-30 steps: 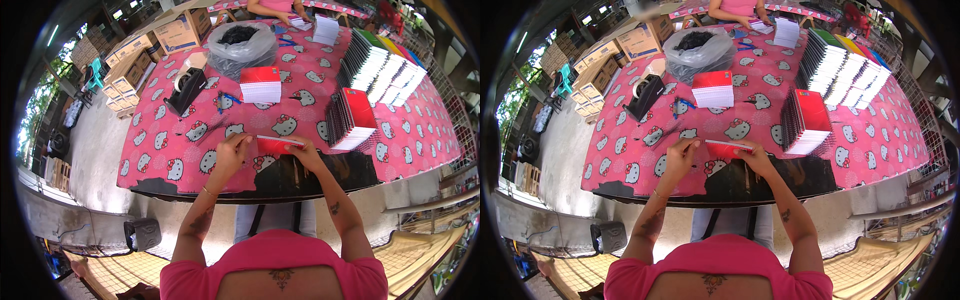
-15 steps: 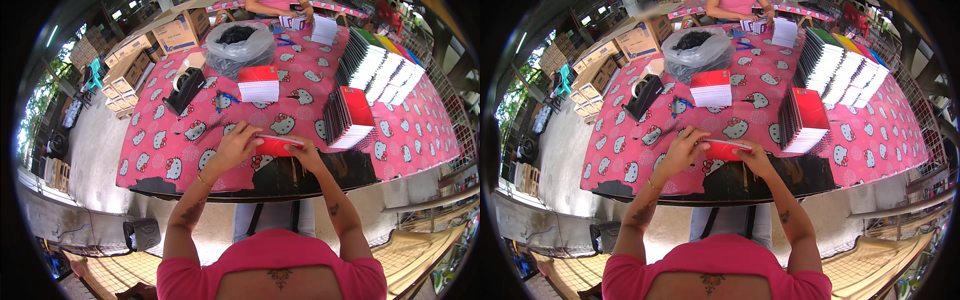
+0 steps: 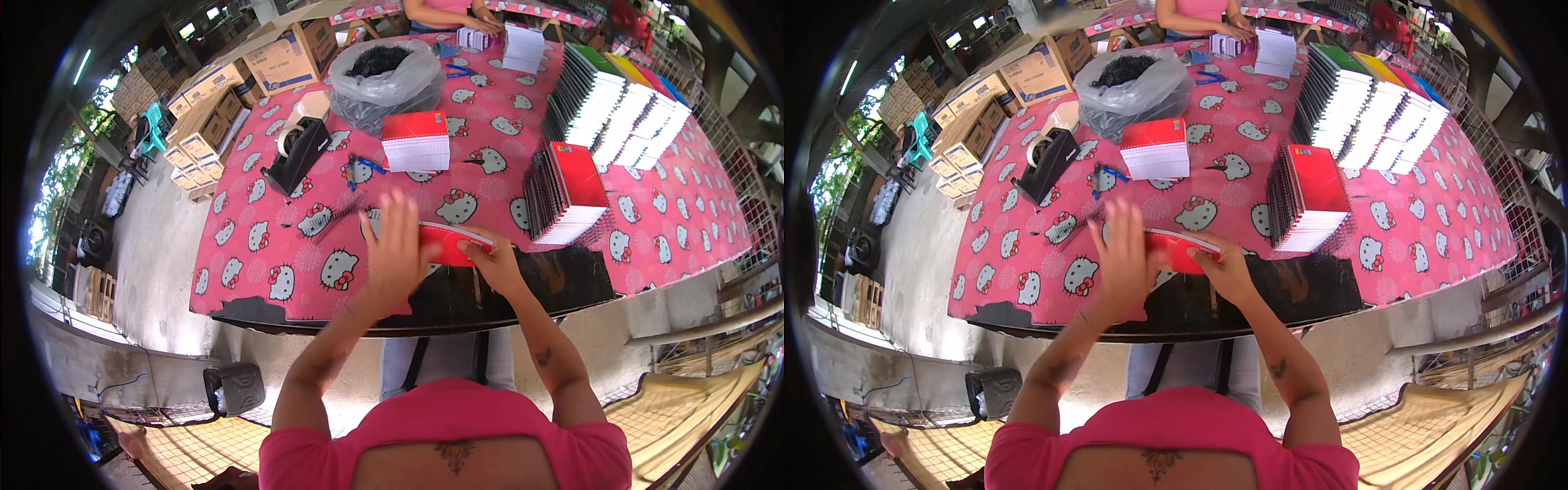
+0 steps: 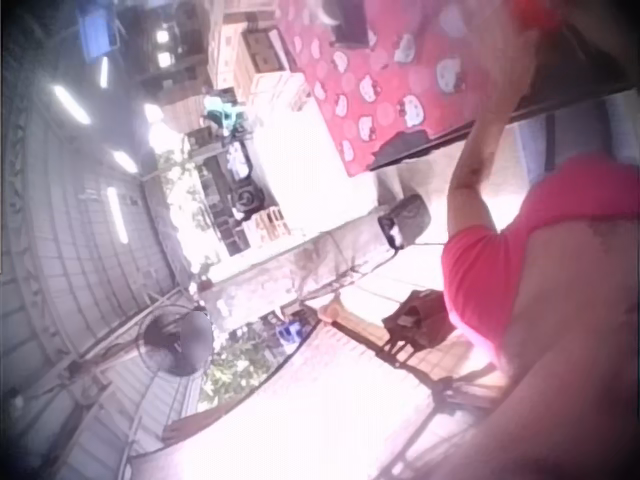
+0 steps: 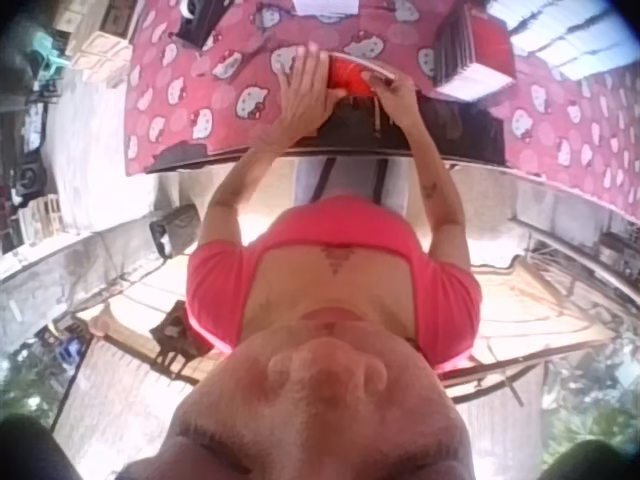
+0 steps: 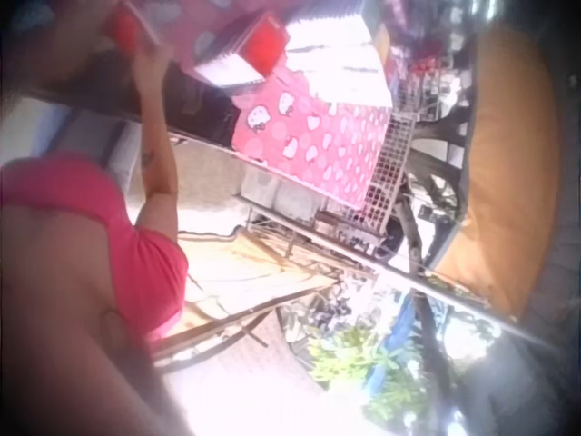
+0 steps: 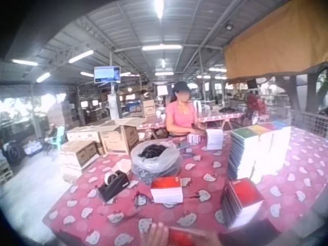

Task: The person takes spiral notebooks from a stack and applies a clear plastic wrap or band around each one by hand before placing them in another stack.

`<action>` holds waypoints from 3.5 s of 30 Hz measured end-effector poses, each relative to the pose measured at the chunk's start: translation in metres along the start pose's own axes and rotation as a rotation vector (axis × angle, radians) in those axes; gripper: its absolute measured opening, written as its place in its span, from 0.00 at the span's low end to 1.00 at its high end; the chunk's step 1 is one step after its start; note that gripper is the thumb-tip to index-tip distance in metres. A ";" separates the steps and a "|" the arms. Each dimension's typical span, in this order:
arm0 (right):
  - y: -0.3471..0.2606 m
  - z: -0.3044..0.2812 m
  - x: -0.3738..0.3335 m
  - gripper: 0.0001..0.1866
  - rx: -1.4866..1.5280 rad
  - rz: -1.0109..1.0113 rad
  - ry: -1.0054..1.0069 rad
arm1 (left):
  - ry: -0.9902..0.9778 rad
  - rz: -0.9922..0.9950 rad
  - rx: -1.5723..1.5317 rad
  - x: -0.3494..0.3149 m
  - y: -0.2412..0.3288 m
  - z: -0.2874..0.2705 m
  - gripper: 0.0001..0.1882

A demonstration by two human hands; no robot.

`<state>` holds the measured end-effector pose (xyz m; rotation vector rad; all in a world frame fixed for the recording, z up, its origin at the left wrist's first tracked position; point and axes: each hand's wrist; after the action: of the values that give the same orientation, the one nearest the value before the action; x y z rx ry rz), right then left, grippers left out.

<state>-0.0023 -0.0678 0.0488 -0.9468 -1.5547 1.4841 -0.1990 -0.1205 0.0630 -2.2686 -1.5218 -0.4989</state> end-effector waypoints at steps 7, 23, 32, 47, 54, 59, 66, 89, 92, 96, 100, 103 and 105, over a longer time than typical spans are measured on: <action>-0.005 -0.004 0.001 0.16 0.022 0.038 -0.010 | -0.088 0.136 0.024 -0.008 0.020 -0.008 0.44; -0.003 -0.001 -0.006 0.16 0.015 0.046 -0.124 | -0.165 0.189 -0.038 0.003 0.035 -0.020 0.46; 0.038 -0.003 0.006 0.18 0.116 0.024 -0.208 | -0.027 0.171 -0.110 0.005 0.030 0.007 0.41; 0.062 -0.007 0.008 0.16 -0.080 0.070 -0.213 | -0.059 0.274 -0.244 -0.039 0.059 0.015 0.43; 0.056 -0.007 0.009 0.18 -0.004 0.146 -0.253 | -0.030 0.234 -0.236 -0.012 0.047 0.011 0.40; 0.037 -0.014 0.005 0.19 -0.268 0.006 -0.196 | 0.143 0.138 -0.329 0.012 0.030 0.002 0.24; 0.004 -0.049 -0.012 0.13 -0.078 0.237 -0.202 | 0.208 0.174 -0.387 0.005 0.031 0.012 0.11; -0.104 -0.150 -0.054 0.44 -0.782 -0.286 0.785 | 0.628 0.561 -0.656 0.195 0.056 -0.043 0.11; -0.089 -0.173 -0.043 0.42 -0.572 -0.113 0.552 | 0.494 0.667 -0.825 0.208 0.064 0.021 0.12; -0.077 -0.184 -0.037 0.39 -0.442 -0.091 0.486 | 0.375 0.658 -0.911 0.207 0.069 0.033 0.14; -0.073 -0.186 -0.050 0.39 -0.442 -0.054 0.539 | 0.417 0.583 -0.861 0.195 0.061 0.029 0.17; -0.083 -0.186 -0.096 0.31 -0.557 -0.268 0.842 | 0.476 0.431 -0.502 0.169 -0.019 0.027 0.19; -0.089 -0.168 -0.105 0.25 -0.457 -0.378 0.939 | 0.392 0.269 -0.276 0.141 -0.107 0.043 0.18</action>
<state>0.1939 -0.0950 0.1378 -1.2623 -1.2394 0.2939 -0.2442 0.0510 0.1036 -2.3445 -0.9899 -1.0515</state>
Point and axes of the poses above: each hand's wrist, its own x-axis towards the middle knuckle, its own z-axis out of the palm, y = z × x, and after that the axes turned 12 degrees about z, right-handed
